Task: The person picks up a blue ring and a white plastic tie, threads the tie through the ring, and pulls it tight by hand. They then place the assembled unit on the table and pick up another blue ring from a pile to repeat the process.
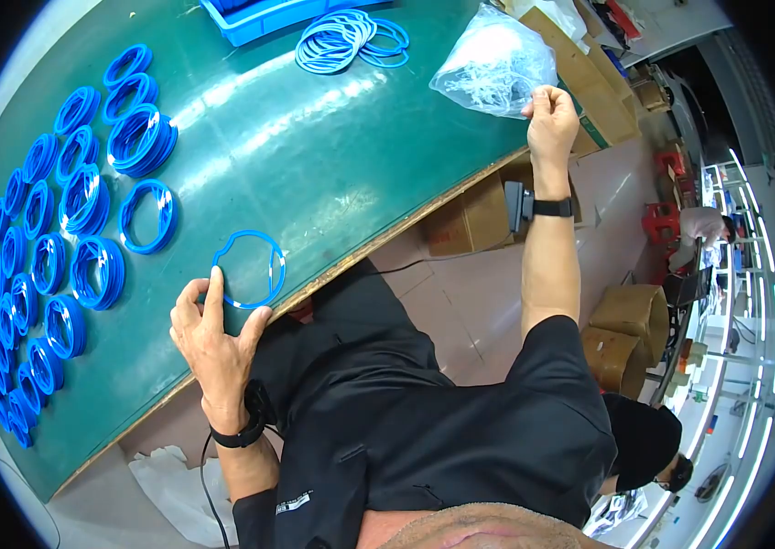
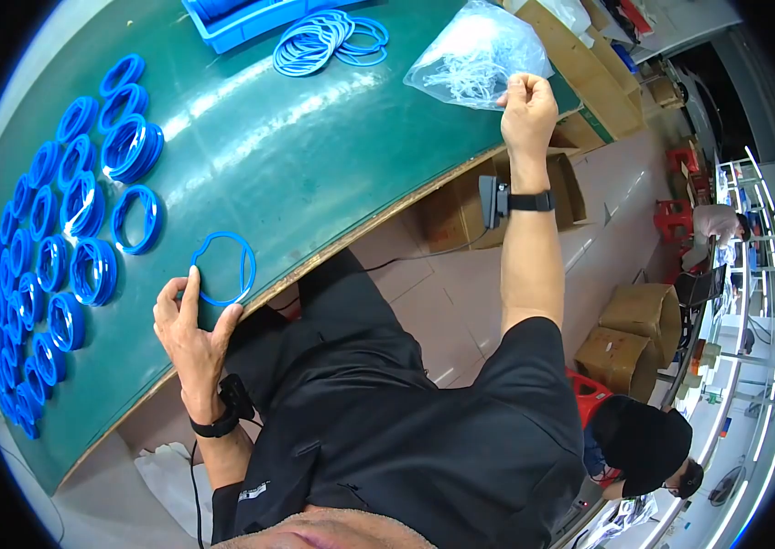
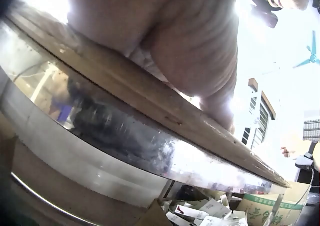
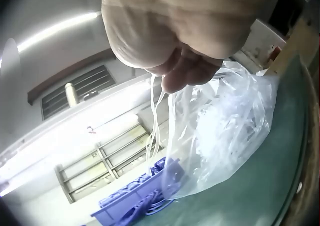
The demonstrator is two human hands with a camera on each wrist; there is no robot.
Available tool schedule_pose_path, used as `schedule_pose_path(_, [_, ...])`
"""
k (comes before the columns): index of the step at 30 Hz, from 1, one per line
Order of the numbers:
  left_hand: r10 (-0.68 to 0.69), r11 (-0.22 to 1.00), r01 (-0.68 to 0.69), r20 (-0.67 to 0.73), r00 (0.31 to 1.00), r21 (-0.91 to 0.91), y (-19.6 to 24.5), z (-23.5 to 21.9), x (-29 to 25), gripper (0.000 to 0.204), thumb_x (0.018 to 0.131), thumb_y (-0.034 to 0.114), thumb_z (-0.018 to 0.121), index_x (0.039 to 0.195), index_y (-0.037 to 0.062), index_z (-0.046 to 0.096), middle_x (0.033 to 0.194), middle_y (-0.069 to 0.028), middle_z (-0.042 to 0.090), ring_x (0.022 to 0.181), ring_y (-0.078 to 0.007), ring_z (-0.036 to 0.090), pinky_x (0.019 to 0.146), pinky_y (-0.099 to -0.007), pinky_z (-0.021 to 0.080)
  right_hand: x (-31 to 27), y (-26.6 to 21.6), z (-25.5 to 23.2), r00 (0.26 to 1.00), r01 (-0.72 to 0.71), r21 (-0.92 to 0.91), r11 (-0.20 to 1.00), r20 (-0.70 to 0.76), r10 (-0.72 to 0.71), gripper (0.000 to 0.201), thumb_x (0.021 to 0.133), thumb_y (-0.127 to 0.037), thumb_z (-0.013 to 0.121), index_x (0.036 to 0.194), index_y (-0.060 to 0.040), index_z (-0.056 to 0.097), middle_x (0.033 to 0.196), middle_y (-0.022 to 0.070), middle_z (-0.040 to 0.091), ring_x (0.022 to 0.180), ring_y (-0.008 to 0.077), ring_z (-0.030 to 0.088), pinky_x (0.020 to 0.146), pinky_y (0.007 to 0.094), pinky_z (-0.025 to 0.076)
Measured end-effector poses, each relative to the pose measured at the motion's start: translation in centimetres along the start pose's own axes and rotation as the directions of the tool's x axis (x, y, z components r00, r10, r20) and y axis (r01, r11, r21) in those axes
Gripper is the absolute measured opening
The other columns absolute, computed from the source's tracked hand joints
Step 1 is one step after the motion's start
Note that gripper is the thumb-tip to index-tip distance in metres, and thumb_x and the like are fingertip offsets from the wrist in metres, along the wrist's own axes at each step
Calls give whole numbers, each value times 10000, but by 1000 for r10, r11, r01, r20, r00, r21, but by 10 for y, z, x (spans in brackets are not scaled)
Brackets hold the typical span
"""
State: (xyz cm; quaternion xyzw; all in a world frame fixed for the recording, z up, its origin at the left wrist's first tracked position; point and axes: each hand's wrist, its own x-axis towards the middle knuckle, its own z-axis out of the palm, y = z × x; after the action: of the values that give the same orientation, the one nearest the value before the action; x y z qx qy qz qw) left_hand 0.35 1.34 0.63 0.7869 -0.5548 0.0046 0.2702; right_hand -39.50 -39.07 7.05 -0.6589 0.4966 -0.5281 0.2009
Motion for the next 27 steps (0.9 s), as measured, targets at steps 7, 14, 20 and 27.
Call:
schedule_pose_path(7, [-16,1000,16,4,1000,3,1,-1,0,893,731,403,1033,1509,83,733,1399,-88,646,1200,-314,604,1031,-477,467,31,36,17,929,299,-611,733,12,-369,154,1059,-178,739,1046,-27,765,987,145,797,931,313,774,841,423,610])
schedule_pose_path(14, [-26,1000,25,6,1000,2,0,1,0,901,717,404,1036,1505,86,736,1398,-87,645,1198,-314,605,1029,-477,468,29,35,24,935,332,-705,626,160,-316,173,1017,-203,745,1110,-69,804,1063,160,807,998,379,772,897,466,620])
schedule_pose_path(20, [-26,1000,26,6,1000,0,0,1,0,897,716,410,1035,1499,86,740,1397,-90,646,1190,-317,605,1025,-478,471,26,42,10,929,308,-725,616,90,-359,318,1009,-203,758,1283,-49,803,1067,153,805,1000,361,771,922,468,619])
schedule_pose_path(27, [-37,999,37,11,999,-3,1,1,0,892,723,426,1030,1492,79,742,1399,-94,645,1205,-328,608,1029,-483,472,10,34,-3,948,260,-698,667,52,-315,396,997,-169,764,1367,-28,780,1032,132,791,960,336,760,916,464,614])
